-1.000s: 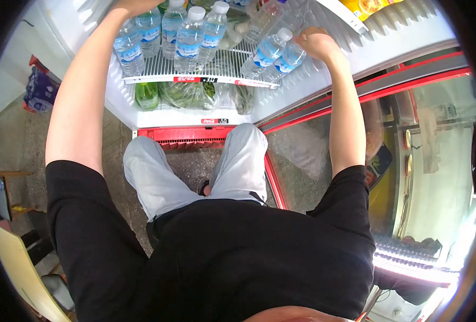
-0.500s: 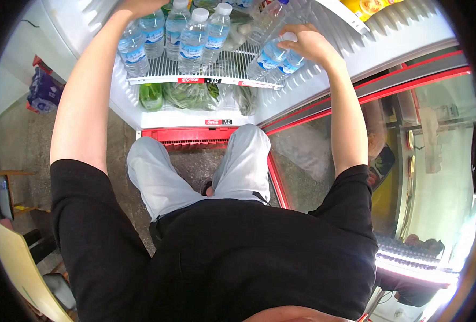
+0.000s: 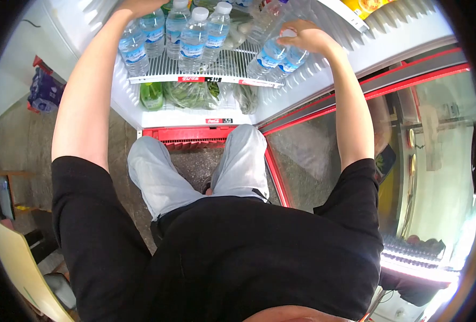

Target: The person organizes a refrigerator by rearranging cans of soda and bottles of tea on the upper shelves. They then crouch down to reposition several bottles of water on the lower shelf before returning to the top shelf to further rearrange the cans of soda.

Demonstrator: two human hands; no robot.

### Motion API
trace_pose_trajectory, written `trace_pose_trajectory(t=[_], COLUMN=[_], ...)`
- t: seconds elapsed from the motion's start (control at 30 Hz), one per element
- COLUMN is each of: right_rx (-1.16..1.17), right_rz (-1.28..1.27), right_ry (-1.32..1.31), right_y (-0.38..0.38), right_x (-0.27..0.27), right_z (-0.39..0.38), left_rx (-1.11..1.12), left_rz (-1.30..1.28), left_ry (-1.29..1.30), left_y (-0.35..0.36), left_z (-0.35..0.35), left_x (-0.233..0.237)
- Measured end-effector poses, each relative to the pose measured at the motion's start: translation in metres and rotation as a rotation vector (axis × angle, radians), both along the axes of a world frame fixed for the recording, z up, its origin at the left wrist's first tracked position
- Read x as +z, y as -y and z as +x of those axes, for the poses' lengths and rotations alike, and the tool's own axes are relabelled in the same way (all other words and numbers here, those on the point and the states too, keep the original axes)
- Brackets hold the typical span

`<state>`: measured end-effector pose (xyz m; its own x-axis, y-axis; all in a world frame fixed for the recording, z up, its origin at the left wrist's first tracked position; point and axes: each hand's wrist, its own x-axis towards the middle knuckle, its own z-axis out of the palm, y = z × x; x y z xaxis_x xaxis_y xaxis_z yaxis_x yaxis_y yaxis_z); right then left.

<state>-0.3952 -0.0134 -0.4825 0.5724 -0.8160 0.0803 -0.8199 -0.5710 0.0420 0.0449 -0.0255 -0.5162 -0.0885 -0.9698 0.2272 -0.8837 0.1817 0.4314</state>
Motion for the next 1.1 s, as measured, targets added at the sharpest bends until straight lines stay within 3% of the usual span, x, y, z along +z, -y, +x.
trace_pose_trajectory(t=[0.1, 0.2, 0.3, 0.4, 0.43, 0.53, 0.57, 0.6, 0.77, 1.0, 1.1], right_rx=[-0.167, -0.194, -0.067, 0.078, 0.054, 0.073, 0.025, 0.138, 0.194, -0.014, 0.100], right_rz=[0.154, -0.013, -0.092, -0.295, -0.211, -0.244, -0.049, -0.210, -0.345, -0.084, -0.295], right_ry=[-0.083, -0.160, 0.214, 0.150, 0.155, 0.181, 0.276, 0.385, 0.255, 0.171, 0.109], right_y=[-0.003, -0.005, -0.003, 0.002, -0.001, 0.004, -0.001, 0.013, 0.000, -0.016, -0.002], right_x=[0.013, 0.022, 0.012, 0.007, 0.009, -0.010, -0.010, -0.034, -0.045, -0.021, -0.032], right_z=[0.013, 0.034, 0.046, 0.073, 0.084, 0.110, 0.119, 0.122, 0.141, 0.143, 0.135], left_rx=[0.061, 0.063, 0.055, 0.005, -0.013, -0.010, -0.003, 0.001, 0.020, 0.023, 0.046], left_rz=[0.063, 0.038, 0.026, -0.042, -0.081, -0.064, -0.058, -0.049, -0.101, -0.088, -0.079], left_ry=[-0.051, -0.023, -0.016, 0.015, 0.029, 0.113, 0.111, 0.110, 0.115, 0.071, 0.050], left_y=[-0.005, 0.000, -0.006, 0.030, 0.040, 0.014, 0.012, 0.013, 0.011, 0.014, 0.011], left_z=[-0.005, -0.006, -0.008, 0.012, 0.019, -0.001, -0.003, -0.004, -0.003, 0.001, 0.002], left_x=[0.005, 0.003, 0.007, -0.022, -0.030, -0.007, -0.003, -0.004, -0.007, -0.012, -0.010])
